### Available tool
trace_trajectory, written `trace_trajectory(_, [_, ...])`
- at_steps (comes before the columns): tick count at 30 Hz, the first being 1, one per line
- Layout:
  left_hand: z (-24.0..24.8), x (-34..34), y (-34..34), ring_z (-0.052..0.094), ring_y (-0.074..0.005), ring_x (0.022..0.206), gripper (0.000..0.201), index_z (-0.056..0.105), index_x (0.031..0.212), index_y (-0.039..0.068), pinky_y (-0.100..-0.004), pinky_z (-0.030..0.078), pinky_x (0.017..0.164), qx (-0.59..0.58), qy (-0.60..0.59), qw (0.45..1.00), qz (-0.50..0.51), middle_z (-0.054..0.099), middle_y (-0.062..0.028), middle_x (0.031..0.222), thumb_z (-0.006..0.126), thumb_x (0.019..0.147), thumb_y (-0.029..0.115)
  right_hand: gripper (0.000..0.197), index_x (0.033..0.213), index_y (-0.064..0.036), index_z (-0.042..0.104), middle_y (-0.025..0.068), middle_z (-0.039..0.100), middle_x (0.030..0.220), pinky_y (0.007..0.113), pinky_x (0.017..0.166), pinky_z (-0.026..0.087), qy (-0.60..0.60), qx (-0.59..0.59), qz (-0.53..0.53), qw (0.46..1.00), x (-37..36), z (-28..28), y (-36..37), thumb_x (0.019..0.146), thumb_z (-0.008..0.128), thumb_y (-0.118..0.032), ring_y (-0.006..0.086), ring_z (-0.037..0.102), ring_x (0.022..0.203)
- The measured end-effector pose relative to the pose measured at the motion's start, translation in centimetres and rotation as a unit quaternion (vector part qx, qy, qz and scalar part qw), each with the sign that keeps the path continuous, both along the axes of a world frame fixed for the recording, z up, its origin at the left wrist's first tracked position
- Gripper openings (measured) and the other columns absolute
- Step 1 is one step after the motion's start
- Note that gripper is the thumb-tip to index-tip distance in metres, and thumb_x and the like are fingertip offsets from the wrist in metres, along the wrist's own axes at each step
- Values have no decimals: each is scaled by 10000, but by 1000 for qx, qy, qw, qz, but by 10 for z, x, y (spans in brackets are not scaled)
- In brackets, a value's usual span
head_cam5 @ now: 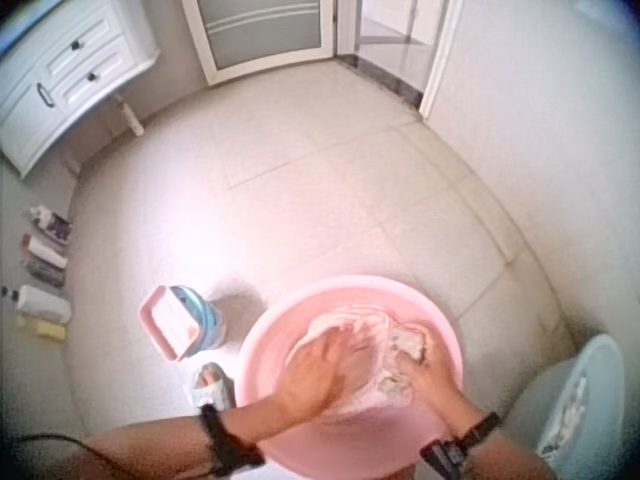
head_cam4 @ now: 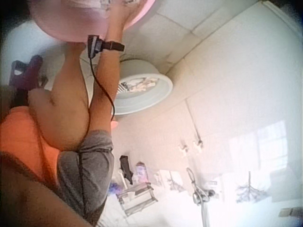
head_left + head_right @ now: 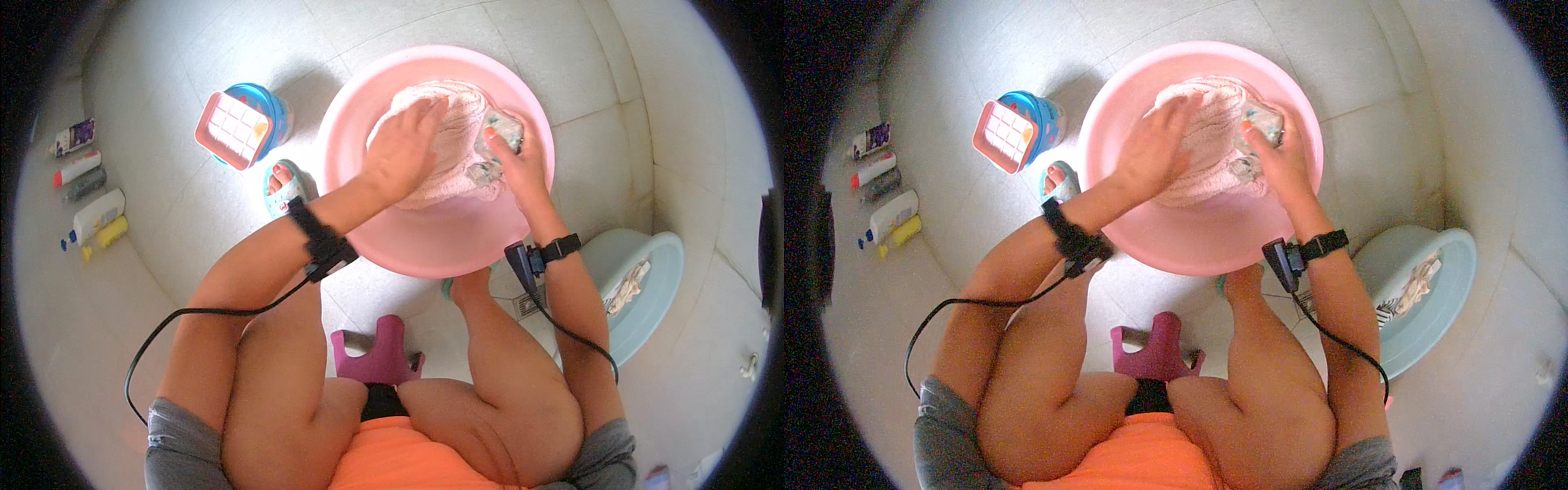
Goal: The person rubs a bar of soap onto a piece of pink fabric in a basin of water and scrubs it by hand.
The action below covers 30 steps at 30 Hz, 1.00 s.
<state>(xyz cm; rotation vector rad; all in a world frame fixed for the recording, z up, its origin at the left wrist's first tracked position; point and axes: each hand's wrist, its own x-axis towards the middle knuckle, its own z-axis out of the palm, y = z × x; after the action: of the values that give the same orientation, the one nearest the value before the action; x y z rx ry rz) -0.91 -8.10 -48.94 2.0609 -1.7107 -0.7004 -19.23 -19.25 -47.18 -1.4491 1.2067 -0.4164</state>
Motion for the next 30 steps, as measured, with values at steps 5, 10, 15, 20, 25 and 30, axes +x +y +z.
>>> trace_trajectory(5, [-17,-28,-36,501,-336,1198,720,430,1317,-16,-427,409,1005,152,-217,963,-54,490,-236,1305,741,730,263,444,1262,-16,485,78,590,1146,294,816,519,-157,136,-87,974,-3,9,-9,902,651,-217,158,598,1011])
trace_trajectory(10, [-1,4,-61,611,-314,1070,522,563,1202,-11,-428,483,900,259,9,963,-71,626,-247,1115,696,772,254,453,1286,-39,482,73,569,1176,310,905,473,-143,122,-70,980,-20,2,-15,906,642,-227,171,561,1074])
trace_trajectory(15, [21,30,-41,658,-197,911,470,575,1222,-5,-301,516,816,125,433,881,145,678,-103,1043,706,779,86,479,1311,-48,473,68,558,1185,305,929,446,-190,156,-84,966,-23,20,-20,900,645,-225,165,538,1085])
trace_trajectory(20, [160,23,-72,625,-109,870,380,635,1110,5,-254,507,791,5,467,883,48,679,-41,978,722,741,-10,497,1318,-43,462,72,550,1190,302,919,450,-178,98,-30,979,-28,44,-35,905,642,-253,159,537,1074])
trace_trajectory(25, [144,11,-38,620,-183,906,344,670,965,43,-290,472,839,-163,401,898,-74,669,-61,960,643,652,-98,511,1316,-28,456,82,551,1178,301,894,471,-251,127,-136,950,-27,77,-44,900,656,-247,170,551,1057])
trace_trajectory(30, [16,23,18,570,-286,1071,538,669,1096,99,-418,429,908,-23,132,975,-176,671,-64,1083,608,597,-91,500,1308,-80,479,81,560,1167,296,875,487,-199,108,-71,971,-13,71,-33,878,682,-233,178,562,1052])
